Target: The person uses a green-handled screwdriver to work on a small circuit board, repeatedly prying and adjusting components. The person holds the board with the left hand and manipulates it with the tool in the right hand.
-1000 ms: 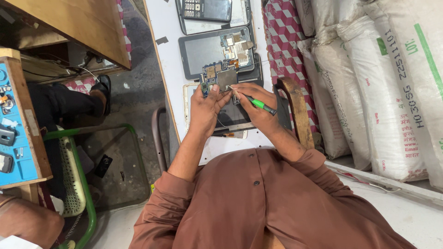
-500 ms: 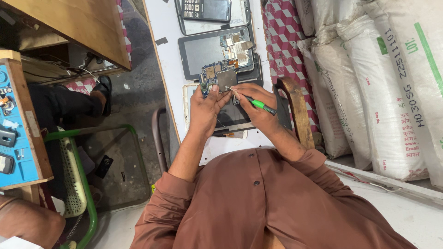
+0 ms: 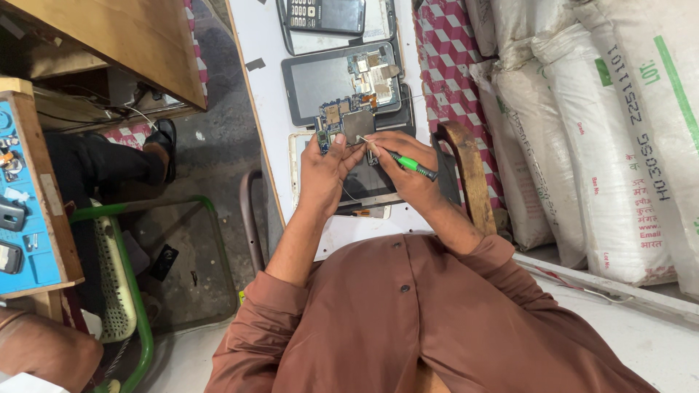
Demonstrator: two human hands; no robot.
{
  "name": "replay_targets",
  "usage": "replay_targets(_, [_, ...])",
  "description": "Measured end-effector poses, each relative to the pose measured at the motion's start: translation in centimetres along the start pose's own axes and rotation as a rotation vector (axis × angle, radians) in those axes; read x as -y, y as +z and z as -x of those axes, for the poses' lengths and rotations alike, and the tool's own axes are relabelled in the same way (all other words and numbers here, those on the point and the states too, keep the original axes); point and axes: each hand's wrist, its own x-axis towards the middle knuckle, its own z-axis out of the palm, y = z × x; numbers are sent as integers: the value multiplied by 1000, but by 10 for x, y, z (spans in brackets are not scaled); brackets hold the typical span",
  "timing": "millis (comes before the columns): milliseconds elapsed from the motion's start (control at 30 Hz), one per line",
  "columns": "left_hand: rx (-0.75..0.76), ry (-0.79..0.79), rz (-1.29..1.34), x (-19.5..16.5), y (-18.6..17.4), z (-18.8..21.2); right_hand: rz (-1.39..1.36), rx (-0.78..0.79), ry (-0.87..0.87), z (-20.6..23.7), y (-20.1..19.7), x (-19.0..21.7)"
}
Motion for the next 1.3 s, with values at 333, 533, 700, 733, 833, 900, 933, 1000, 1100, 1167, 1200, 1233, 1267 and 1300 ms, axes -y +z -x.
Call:
replay_targets(333, [44, 13, 21, -3, 3, 1, 25, -1, -17, -2, -1, 1])
replay_targets(533, [34, 10, 26, 2, 1, -2, -12, 2, 39, 0, 0, -1])
replay_targets(700, [7, 23, 13, 23, -5, -10, -7, 43, 38, 4, -5, -8])
replay_targets(733, [-23, 38, 2, 28, -4, -15, 30, 28, 44, 5, -7, -10])
replay_targets(833, [32, 108, -98, 41, 1, -28, 49, -43, 22, 4, -8, -13])
replay_targets(900, [41, 75, 42, 47, 7, -35, 27, -11, 86, 1, -12, -14])
replay_targets(933, [39, 82, 58, 48, 10, -39, 13, -2, 48, -1, -12, -15])
replay_targets(1000, [38, 77, 87, 48, 12, -44, 31, 19, 3, -2, -14, -15])
replay_targets(1100, [100, 82, 147, 50, 14, -46, 66, 20, 8, -1, -16, -16])
replay_targets(1167, [131, 87, 158, 51, 14, -47, 10, -22, 57, 0, -15, -16])
replay_targets(1200, [131, 86, 151, 51, 15, -47, 6, -19, 56, 0, -14, -17])
replay_targets(1233, [135, 80, 144, 52, 17, -48, 5, -20, 57, 1, -15, -17])
replay_targets(1267, [129, 81, 151, 52, 17, -47, 5, -25, 57, 1, -15, -17])
replay_targets(1300, [125, 82, 157, 51, 16, -46, 16, -22, 37, 1, -14, -18])
